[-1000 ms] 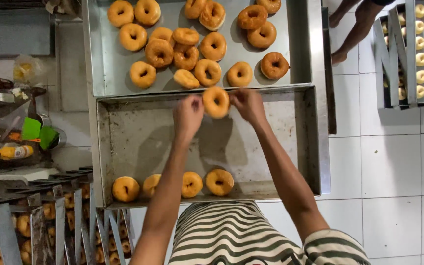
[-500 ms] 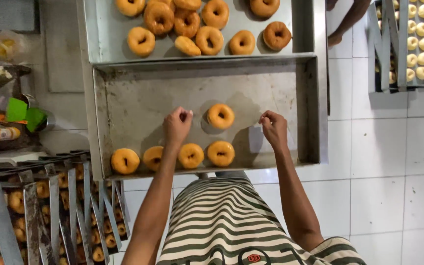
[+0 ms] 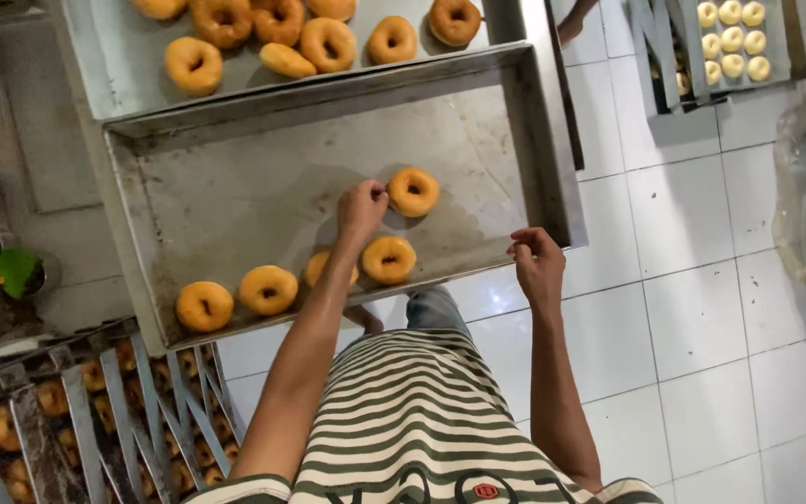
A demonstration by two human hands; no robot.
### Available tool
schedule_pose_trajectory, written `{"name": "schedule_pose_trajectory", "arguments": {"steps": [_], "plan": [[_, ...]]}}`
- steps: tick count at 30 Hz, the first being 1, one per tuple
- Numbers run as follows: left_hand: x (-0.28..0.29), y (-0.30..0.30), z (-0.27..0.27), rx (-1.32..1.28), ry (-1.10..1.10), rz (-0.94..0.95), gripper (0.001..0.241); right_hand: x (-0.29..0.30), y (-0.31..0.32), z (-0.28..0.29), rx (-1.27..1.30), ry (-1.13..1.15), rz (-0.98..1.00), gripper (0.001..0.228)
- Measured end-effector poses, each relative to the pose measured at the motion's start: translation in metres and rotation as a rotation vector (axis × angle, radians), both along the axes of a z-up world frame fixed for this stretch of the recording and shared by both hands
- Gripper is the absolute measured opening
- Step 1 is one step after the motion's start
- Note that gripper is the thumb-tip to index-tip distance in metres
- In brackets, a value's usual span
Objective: Arranging donuts on trays in a bakery kitchen.
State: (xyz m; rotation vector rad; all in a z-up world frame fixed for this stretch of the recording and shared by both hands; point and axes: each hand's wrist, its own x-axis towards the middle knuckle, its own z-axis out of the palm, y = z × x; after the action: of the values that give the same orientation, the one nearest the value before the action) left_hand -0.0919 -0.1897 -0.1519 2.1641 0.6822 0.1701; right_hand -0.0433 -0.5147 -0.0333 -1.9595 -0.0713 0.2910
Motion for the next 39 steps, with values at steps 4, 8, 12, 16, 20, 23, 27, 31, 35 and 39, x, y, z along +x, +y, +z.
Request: {"name": "schedule_pose_trajectory", "arguments": {"steps": [4, 8, 12, 16, 20, 23, 27, 31, 35, 39], "plan": [[0.021, -0.044, -0.011, -0.022, -0.046, -0.088, 0.02, 0.031, -0.009, -0.006, -0.014, 0.0, -0.017, 0.019], [0.035, -0.069, 0.005, -0.014, -0.011, -0.17, 0.016, 0.071, -0.007, -0.016, 0.0, -0.037, 0.09, 0.017], [0.051, -0.071, 0.013, 0.022, -0.028, -0.076, 0.014, 0.122, 0.026, -0.011, -0.299, -0.212, 0.381, 0.017], [0.057, -0.078, 0.007, 0.02, 0.019, -0.047, 0.014, 0.165, 0.057, -0.041, -0.301, -0.319, 0.544, 0.016], [0.055, -0.09, -0.007, -0.061, 0.005, -0.04, 0.015, 0.187, 0.08, -0.045, -0.439, -0.528, 0.898, 0.011], [0.056, -0.107, -0.007, -0.106, 0.006, -0.041, 0.015, 0.197, 0.071, -0.057, -0.532, -0.448, 1.024, 0.014], [0.062, -0.135, -0.008, -0.169, 0.049, -0.077, 0.015, 0.205, 0.046, -0.069, -0.678, -0.444, 1.096, 0.014], [0.066, -0.16, -0.016, -0.161, -0.008, -0.133, 0.018, 0.2, 0.027, -0.052, -0.764, -0.423, 1.148, 0.012], [0.068, -0.176, 0.0, -0.158, -0.002, -0.155, 0.019, 0.195, 0.014, -0.05, -0.837, -0.567, 1.149, 0.022], [0.066, -0.184, 0.003, -0.157, 0.043, -0.182, 0.021, 0.19, 0.009, -0.058, -0.885, -0.743, 1.17, 0.024]]}}
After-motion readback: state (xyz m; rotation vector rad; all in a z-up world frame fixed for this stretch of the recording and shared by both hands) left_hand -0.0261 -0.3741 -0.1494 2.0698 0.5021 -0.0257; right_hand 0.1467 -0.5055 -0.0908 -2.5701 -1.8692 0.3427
